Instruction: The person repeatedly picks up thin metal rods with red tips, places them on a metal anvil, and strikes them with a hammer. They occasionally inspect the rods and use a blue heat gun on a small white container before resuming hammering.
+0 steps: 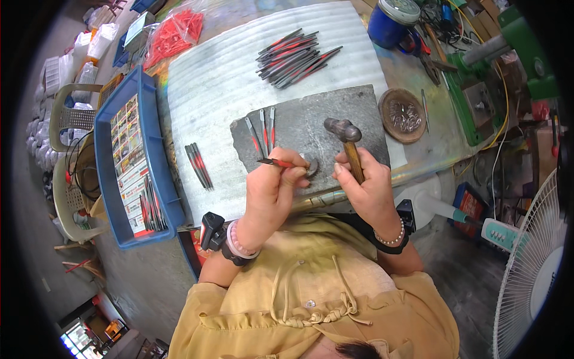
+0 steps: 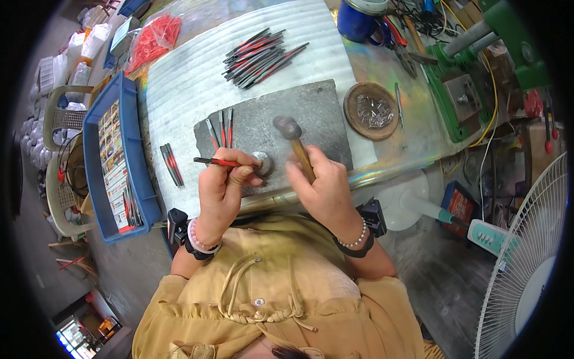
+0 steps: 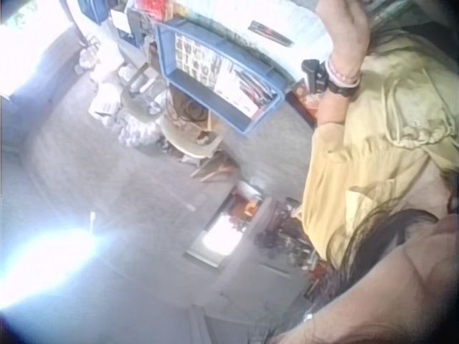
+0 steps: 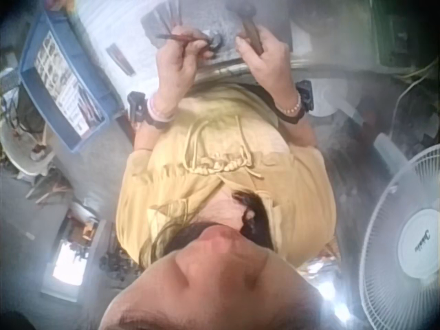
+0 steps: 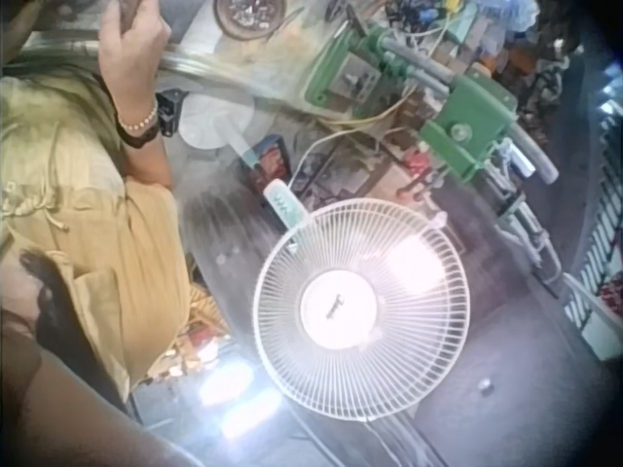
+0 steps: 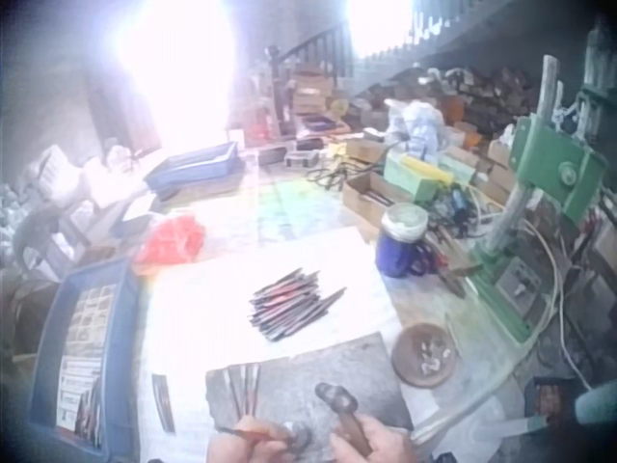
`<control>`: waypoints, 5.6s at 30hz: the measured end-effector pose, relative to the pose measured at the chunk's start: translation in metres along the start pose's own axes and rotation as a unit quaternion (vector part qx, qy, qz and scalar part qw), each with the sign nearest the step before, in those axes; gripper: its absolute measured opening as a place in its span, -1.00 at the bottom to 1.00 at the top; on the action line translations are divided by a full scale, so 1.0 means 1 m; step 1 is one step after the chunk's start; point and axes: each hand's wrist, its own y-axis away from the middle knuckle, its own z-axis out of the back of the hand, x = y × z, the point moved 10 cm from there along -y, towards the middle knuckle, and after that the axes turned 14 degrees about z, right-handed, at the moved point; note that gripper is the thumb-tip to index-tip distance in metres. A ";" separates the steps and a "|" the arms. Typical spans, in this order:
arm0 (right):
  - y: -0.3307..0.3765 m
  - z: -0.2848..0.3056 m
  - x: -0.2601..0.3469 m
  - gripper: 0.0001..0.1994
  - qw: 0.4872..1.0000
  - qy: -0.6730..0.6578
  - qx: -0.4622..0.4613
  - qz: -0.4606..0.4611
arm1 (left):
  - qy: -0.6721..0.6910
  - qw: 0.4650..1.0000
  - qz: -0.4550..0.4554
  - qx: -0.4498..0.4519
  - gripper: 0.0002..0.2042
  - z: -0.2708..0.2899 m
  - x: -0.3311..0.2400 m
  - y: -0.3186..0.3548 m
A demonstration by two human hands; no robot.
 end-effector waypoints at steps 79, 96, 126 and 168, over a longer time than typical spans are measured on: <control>0.003 0.019 0.087 -0.61 0.948 0.276 0.080 0.133 | 0.440 0.865 0.185 0.155 -0.80 0.026 -0.002 0.018; -0.013 0.087 0.024 -0.77 0.938 0.335 -0.001 0.088 | 0.392 0.865 0.258 0.176 -0.76 0.005 0.007 0.024; -0.107 0.223 -0.155 -0.84 0.956 0.238 0.080 -0.150 | 0.265 0.933 0.196 0.145 -0.76 0.017 0.006 0.046; -0.005 -0.061 0.122 -0.92 0.978 -0.078 0.084 0.173 | 0.102 0.993 0.035 0.051 -0.91 0.043 -0.013 0.057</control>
